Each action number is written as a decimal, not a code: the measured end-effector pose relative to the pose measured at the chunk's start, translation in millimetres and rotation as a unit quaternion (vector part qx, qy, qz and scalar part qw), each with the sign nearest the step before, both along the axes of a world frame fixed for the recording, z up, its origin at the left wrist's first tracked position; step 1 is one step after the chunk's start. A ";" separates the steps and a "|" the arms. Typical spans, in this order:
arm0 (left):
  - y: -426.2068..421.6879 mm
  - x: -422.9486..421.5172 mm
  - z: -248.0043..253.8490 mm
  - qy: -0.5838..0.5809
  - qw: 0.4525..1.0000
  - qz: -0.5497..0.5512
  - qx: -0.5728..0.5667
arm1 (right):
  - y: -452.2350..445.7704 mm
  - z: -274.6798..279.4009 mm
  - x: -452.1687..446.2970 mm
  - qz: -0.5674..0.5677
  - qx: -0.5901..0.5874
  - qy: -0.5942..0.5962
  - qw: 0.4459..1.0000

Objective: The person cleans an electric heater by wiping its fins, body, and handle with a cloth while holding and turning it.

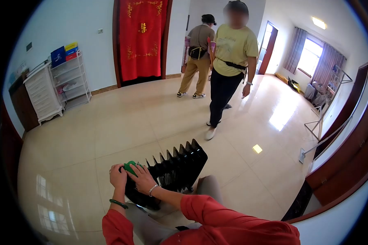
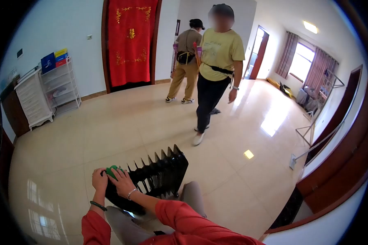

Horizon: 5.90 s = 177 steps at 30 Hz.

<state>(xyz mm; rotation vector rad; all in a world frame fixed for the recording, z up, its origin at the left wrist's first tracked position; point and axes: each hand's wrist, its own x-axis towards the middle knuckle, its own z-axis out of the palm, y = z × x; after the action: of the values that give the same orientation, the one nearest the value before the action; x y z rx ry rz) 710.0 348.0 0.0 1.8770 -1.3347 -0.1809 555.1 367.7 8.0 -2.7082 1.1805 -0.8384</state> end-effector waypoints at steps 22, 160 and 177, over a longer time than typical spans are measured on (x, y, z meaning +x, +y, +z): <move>-1.0 24.2 -2.2 0.038 0.997 -0.069 0.026 | -6.6 -0.1 5.9 0.056 -0.027 -0.019 0.998; -268.1 -110.7 -31.8 -0.129 0.954 -0.208 0.173 | -0.2 -21.4 -209.3 -0.164 0.115 -0.180 0.963; -129.9 -20.8 -47.4 -0.238 0.962 -0.019 0.136 | -85.7 -31.4 -261.0 0.087 0.114 -0.108 0.984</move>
<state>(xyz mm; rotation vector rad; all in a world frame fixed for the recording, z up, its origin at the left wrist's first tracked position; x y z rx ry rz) 689.3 218.1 -47.4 2.2182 -1.7396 0.0798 294.0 281.9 -23.4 -2.4224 0.9185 -0.8861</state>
